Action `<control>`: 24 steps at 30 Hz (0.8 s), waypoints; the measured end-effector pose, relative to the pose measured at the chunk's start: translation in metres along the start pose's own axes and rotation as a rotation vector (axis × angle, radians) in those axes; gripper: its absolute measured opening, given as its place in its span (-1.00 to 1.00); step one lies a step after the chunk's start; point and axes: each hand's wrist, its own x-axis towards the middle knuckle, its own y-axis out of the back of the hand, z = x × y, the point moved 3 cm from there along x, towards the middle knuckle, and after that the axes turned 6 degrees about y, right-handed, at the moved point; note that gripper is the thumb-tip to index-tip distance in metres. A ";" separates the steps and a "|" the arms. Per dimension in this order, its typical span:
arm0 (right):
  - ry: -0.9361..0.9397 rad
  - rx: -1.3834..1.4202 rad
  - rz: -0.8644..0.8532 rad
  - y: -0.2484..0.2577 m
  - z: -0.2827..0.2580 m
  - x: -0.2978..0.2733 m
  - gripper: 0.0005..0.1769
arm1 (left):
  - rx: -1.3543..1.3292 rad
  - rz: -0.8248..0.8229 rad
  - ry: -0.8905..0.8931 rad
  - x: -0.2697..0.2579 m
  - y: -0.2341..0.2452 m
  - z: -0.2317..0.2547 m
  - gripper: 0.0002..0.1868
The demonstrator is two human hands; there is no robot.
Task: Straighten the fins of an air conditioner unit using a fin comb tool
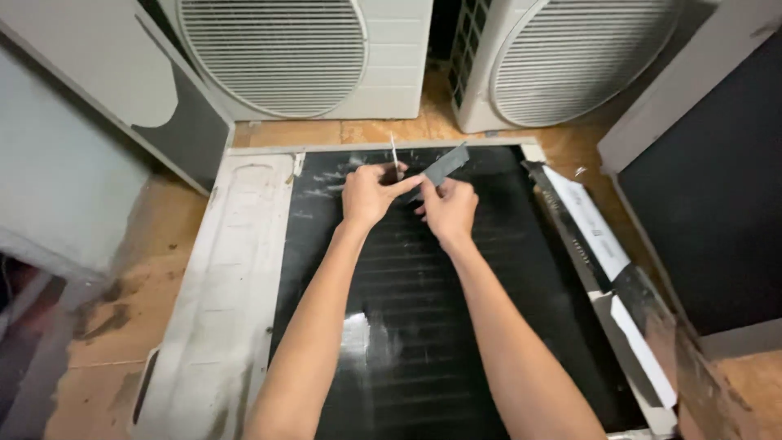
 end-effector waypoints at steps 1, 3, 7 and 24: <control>-0.059 0.079 -0.041 -0.002 0.000 -0.003 -0.67 | 0.022 -0.002 0.018 -0.003 0.002 -0.001 -0.50; -0.094 0.131 -0.062 0.003 -0.003 -0.003 -0.66 | 0.028 -0.008 0.027 -0.003 0.000 0.000 -0.50; -0.129 0.380 -0.050 0.000 -0.002 -0.006 -0.66 | 0.025 -0.027 0.075 -0.006 0.002 0.004 -0.54; -0.060 0.380 0.355 0.026 0.010 -0.001 -0.73 | -0.209 0.016 -0.040 -0.019 0.012 0.010 -0.49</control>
